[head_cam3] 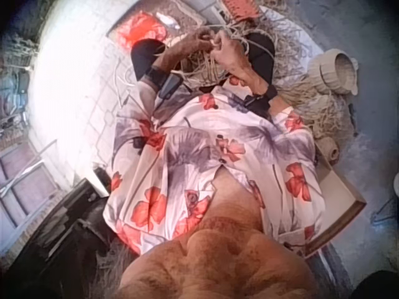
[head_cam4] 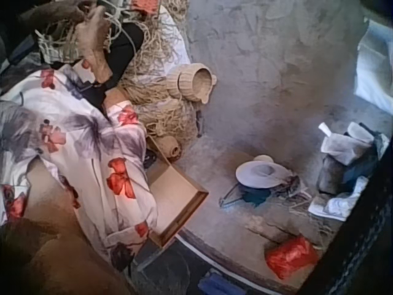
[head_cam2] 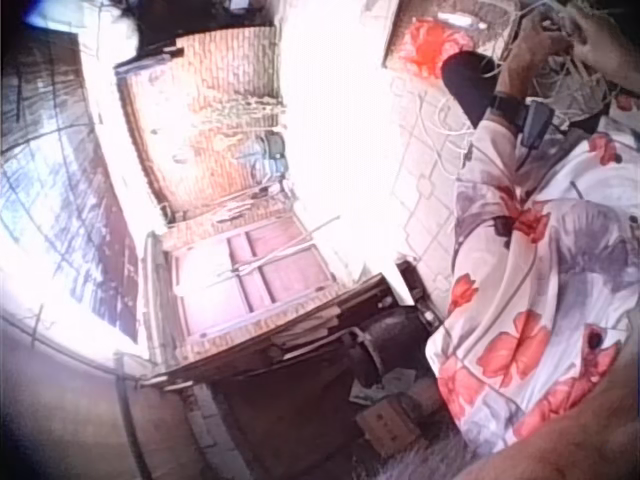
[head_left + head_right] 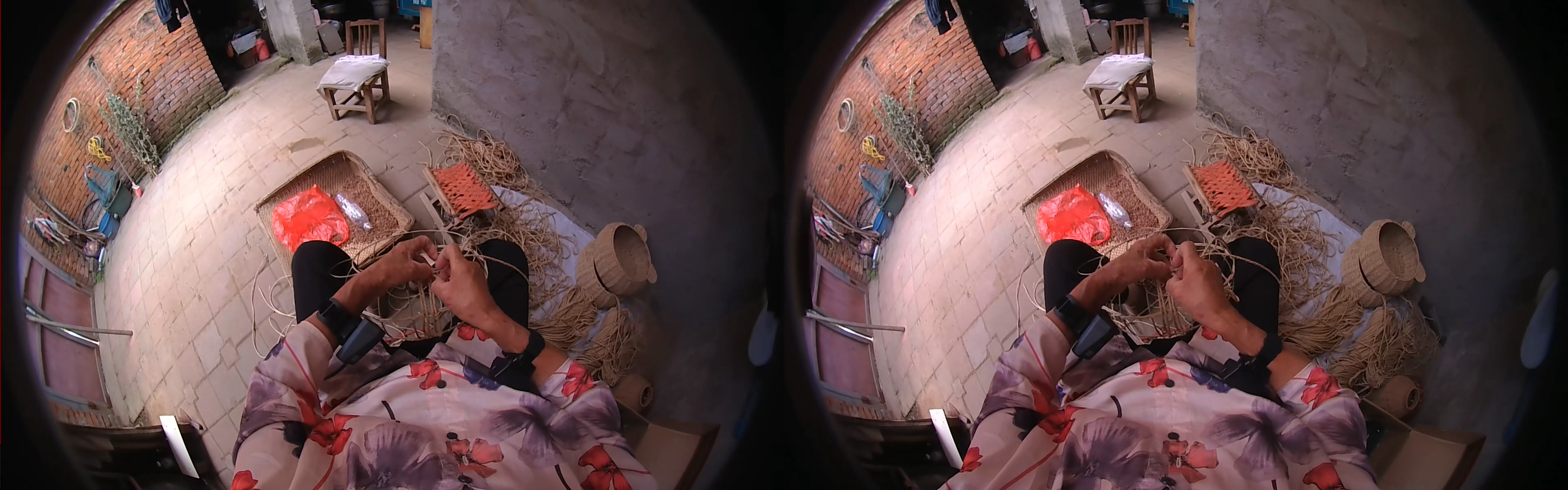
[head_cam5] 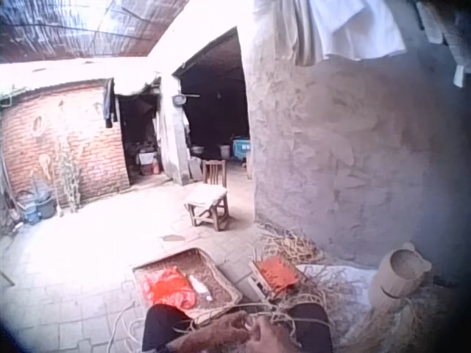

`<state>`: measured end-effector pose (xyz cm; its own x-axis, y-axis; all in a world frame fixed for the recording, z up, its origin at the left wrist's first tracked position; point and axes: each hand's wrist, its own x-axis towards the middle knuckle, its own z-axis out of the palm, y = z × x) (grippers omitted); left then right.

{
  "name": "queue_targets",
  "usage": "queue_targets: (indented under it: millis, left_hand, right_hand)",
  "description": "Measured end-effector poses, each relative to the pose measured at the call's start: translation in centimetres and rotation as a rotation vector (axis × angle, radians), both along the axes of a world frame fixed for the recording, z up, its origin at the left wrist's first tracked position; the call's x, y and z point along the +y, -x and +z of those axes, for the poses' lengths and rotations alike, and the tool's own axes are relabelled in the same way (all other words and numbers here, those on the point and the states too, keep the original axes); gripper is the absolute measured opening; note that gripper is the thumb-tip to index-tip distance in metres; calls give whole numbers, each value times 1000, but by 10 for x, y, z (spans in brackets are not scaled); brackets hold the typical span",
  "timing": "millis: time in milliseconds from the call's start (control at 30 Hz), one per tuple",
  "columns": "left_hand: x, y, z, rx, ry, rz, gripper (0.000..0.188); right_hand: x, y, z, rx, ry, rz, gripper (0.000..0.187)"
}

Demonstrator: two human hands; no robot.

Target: Weaving plant fibers into a wooden frame to construct a basket.

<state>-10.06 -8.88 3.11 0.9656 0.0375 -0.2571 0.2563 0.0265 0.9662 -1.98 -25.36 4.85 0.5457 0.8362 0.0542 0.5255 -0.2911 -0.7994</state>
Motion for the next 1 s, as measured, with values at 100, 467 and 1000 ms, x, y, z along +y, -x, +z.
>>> queue_targets:
  millis: [100, 467, 1000]
  left_hand:
    - [-1, 0, -2, 6, -59, 24, 30]
    - [-3, 2, -7, -41, -26, 63, 29]
    - [-10, 11, 15, -7, -380, 73, 24]
  right_hand:
    - [-3, 16, -6, -416, -190, -17, 31]
    - [2, -13, -21, 528, -122, -58, 24]
    - [-18, -12, 6, 1065, -104, 139, 23]
